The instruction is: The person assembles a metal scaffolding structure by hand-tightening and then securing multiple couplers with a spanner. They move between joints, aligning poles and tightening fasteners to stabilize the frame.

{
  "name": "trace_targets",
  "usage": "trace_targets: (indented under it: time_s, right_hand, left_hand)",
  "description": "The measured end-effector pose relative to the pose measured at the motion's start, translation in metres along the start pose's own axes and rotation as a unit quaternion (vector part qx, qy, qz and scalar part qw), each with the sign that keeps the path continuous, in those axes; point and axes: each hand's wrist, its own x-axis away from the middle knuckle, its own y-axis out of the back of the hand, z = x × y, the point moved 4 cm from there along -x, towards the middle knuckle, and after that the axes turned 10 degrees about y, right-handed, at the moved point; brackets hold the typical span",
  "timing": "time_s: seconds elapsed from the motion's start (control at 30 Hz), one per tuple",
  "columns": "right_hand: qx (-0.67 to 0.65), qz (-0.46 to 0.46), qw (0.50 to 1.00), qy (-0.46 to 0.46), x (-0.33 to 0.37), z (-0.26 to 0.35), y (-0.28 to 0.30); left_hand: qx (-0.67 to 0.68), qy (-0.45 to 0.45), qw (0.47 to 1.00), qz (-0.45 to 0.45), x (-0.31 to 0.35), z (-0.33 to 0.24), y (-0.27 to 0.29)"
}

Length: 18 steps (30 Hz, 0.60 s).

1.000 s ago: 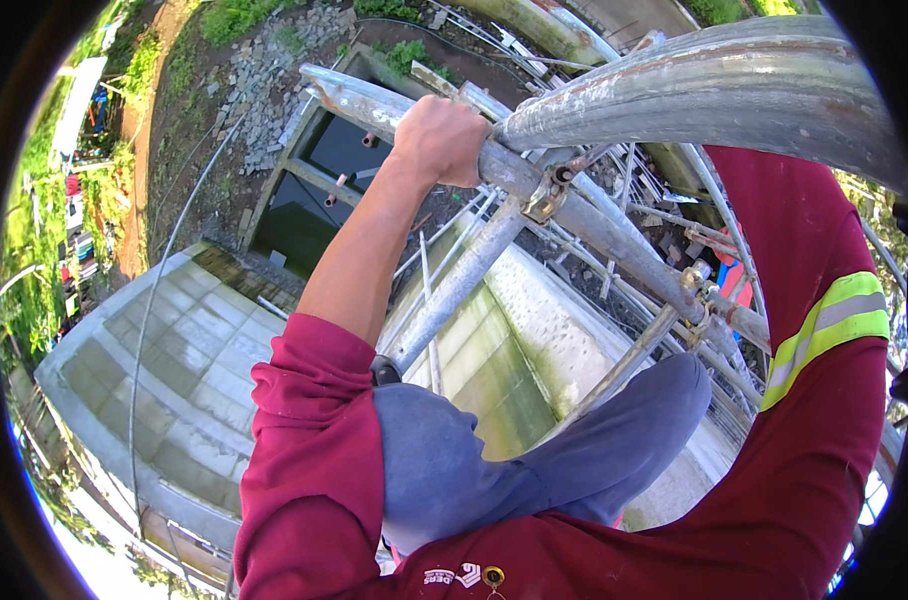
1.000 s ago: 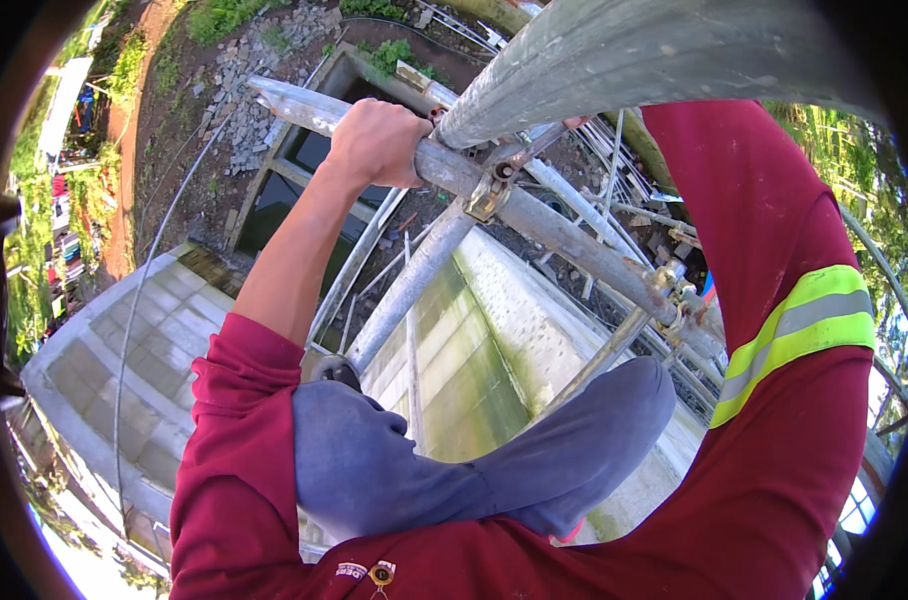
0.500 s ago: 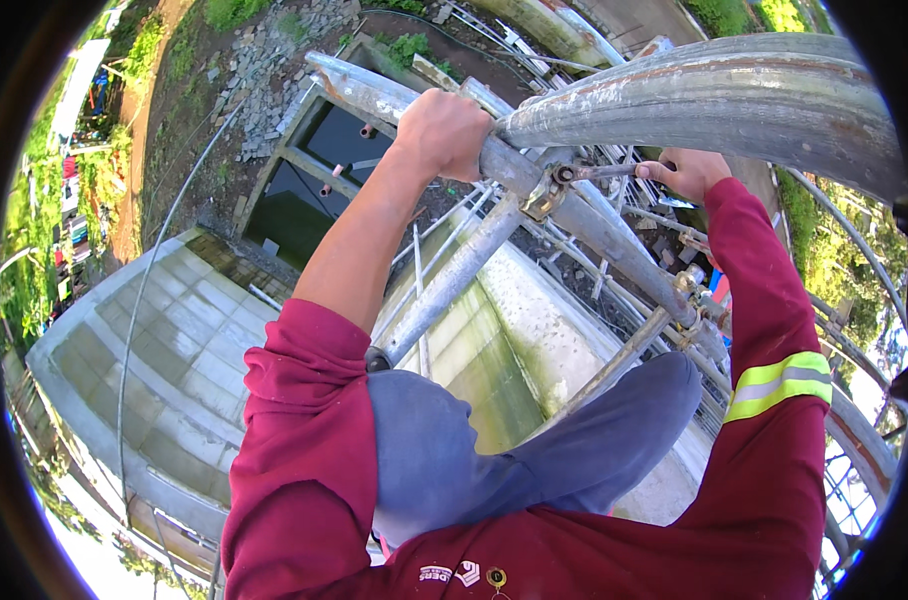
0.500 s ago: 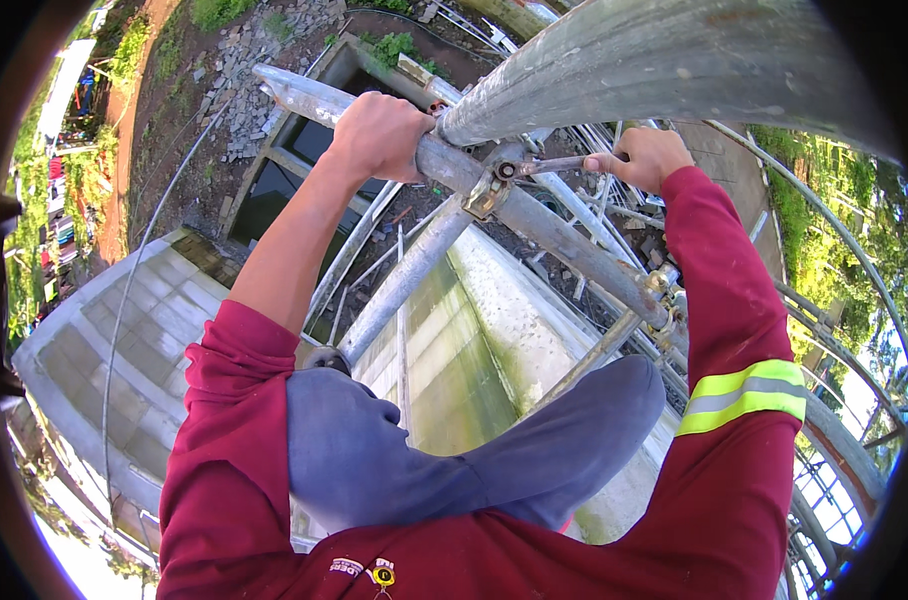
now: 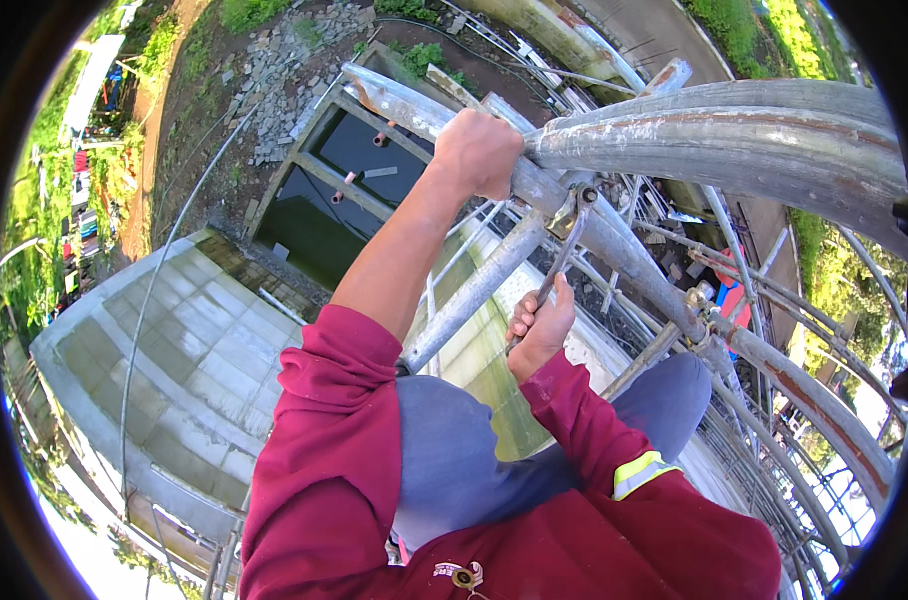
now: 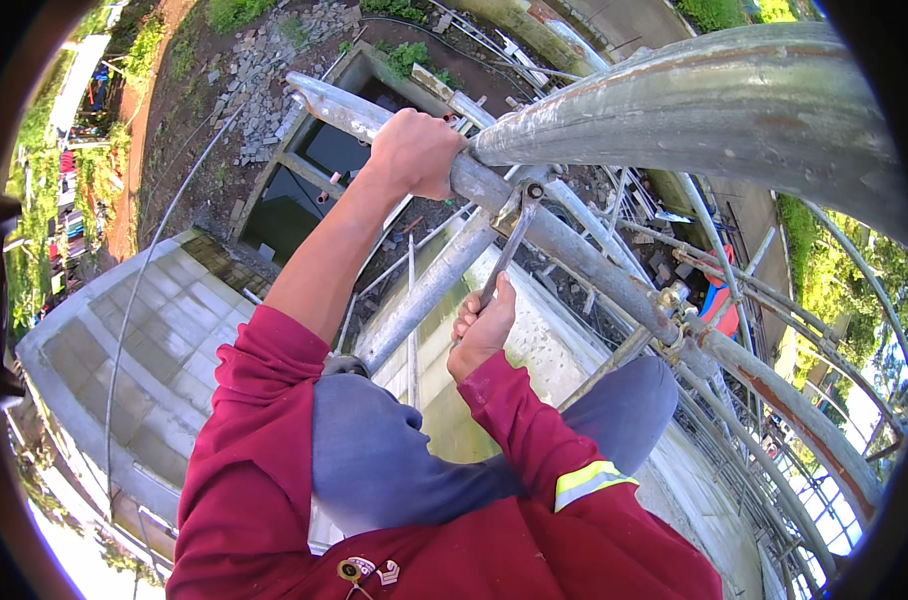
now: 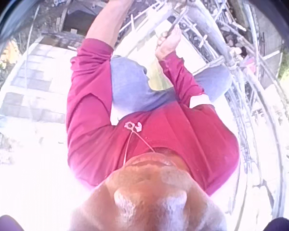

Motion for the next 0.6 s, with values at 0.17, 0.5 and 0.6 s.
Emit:
trace_targets:
  time_s: [0.17,0.5,0.6]
  right_hand:
    - [0.138,0.184,0.973,0.002,-0.009,0.033,0.049]
    - [0.763,0.157,0.554,0.294,-0.083,0.226,0.084]
    - [0.818,0.247,0.462,0.237,-0.101,0.271,0.055]
  left_hand:
    - [-0.005,0.022,0.999,-0.025,-0.004,0.013,0.002]
    - [0.002,0.015,0.999,-0.038,0.000,0.009,0.006]
    - [-0.012,0.014,0.999,-0.032,-0.004,0.012,-0.002]
